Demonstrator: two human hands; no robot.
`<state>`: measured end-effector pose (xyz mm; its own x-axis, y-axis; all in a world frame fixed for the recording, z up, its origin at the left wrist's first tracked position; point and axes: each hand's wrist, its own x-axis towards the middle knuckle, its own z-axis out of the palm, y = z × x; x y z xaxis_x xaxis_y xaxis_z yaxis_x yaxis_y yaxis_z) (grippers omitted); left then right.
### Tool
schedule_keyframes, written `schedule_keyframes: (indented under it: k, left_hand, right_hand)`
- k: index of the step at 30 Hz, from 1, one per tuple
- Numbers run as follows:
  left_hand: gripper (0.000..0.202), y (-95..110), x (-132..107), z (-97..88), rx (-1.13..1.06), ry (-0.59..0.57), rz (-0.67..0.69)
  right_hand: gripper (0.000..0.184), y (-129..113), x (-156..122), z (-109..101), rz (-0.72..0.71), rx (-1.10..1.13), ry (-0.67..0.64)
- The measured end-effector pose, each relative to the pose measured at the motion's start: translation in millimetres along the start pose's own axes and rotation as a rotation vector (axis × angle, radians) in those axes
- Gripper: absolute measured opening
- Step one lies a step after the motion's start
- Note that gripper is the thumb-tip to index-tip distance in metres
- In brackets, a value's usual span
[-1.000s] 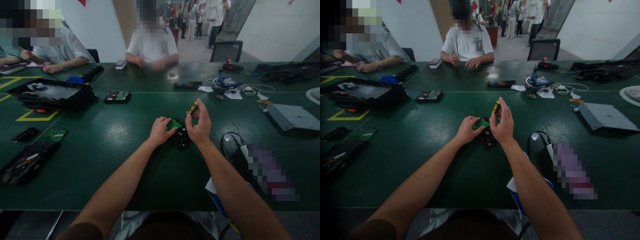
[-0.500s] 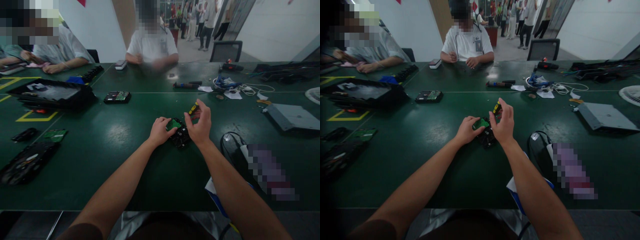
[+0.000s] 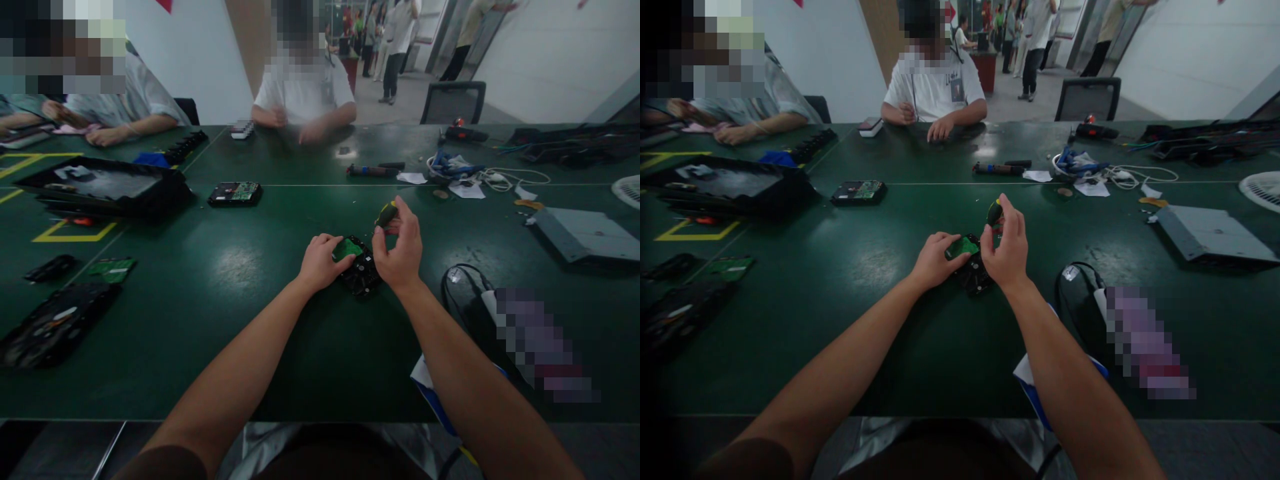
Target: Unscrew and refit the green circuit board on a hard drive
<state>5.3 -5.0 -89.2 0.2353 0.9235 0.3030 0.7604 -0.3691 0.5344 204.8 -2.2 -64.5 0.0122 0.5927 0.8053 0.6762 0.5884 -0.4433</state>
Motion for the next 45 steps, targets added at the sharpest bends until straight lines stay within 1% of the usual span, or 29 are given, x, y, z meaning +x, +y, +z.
schedule_keyframes:
  k: [6,13,16,21,27,33,38,45]
  left_hand:
    - [0.058,-1.0,-0.3,0.7,0.001,0.000,0.014]
    - [0.057,0.3,-0.4,-0.6,0.003,0.001,0.007]
    - [0.056,1.3,-0.6,-1.8,0.000,-0.009,0.000]
    - [0.056,1.7,-0.8,-2.5,-0.008,-0.006,-0.001]
    - [0.056,0.6,-0.5,-1.3,0.002,-0.005,-0.005]
    - [0.058,-1.4,-0.4,0.8,0.010,0.003,0.013]
    - [0.055,-2.8,0.2,2.4,0.017,0.001,0.007]
    - [0.056,-1.4,0.3,0.7,0.010,0.005,0.012]
  right_hand:
    - [0.070,1.4,0.0,0.8,0.030,-0.015,0.039]
    - [0.069,-2.6,1.6,-1.8,0.002,0.003,0.005]
    - [0.067,-2.7,1.6,-2.0,0.023,-0.015,0.018]
    - [0.067,-2.9,1.3,-1.5,-0.007,0.001,0.016]
    - [0.066,-0.6,0.2,-0.6,0.008,-0.026,0.033]
    - [0.065,-1.8,0.2,-1.3,-0.007,-0.002,0.025]
    - [0.069,-2.8,0.7,-0.9,0.030,-0.017,0.047]
    - [0.069,-5.0,2.0,-2.3,-0.008,-0.002,0.008]
